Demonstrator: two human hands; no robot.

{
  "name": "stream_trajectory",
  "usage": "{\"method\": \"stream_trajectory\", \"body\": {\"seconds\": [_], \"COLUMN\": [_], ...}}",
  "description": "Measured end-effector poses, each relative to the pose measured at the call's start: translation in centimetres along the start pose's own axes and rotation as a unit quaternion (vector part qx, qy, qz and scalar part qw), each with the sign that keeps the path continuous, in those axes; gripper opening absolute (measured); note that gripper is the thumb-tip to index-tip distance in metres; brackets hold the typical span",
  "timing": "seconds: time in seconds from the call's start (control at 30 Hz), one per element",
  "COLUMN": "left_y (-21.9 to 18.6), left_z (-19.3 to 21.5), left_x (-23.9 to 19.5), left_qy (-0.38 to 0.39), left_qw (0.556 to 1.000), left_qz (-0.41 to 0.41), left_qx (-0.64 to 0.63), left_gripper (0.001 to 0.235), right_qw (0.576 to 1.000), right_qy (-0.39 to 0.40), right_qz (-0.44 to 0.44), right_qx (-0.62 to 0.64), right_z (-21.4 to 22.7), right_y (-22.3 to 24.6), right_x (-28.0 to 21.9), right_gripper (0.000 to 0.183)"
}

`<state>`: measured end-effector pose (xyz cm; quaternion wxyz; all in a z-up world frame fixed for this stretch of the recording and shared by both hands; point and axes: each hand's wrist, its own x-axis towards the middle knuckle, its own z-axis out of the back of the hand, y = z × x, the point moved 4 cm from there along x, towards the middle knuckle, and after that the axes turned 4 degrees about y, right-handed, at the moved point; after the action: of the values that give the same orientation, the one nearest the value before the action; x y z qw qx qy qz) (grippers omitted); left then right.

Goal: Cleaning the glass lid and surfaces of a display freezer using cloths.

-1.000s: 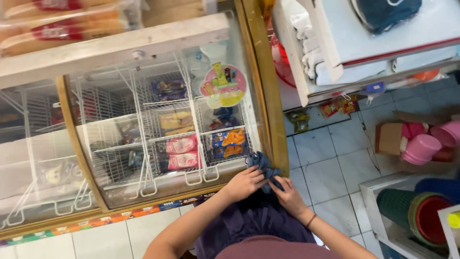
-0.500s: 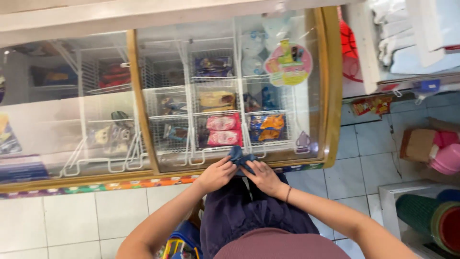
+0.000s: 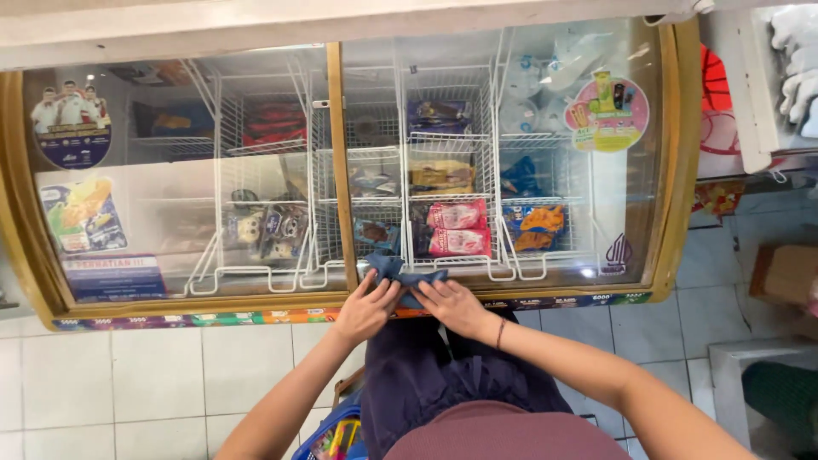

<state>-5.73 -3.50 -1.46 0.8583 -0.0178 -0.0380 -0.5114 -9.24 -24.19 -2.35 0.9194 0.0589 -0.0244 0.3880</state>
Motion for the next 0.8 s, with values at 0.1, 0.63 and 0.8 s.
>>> {"method": "stream_trajectory", "body": {"seconds": [0.1, 0.63, 0.8], "left_y": [2.2, 24.5, 21.1], "left_z": [-0.5, 4.1, 2.6], "left_x": [2.1, 21.5, 19.2], "left_qy": [-0.041, -0.16, -0.172], "left_qw": [0.994, 0.941, 0.953], "left_qz": [0.095, 0.284, 0.218], "left_qx": [0.034, -0.091, -0.124], "left_gripper": [0.056, 0.05, 0.049], "right_qw": [0.993, 0.948, 0.966], "right_qy": [-0.011, -0.16, -0.091], "right_qz": [-0.01, -0.218, -0.229], "right_qx": [-0.114, -0.168, -0.083], "right_z": [0.6, 7.7, 6.9], "right_y": [-3.6, -22.0, -19.0], "right_x": [3.2, 23.1, 19.8], "right_gripper": [0.054, 0.054, 0.049]}}
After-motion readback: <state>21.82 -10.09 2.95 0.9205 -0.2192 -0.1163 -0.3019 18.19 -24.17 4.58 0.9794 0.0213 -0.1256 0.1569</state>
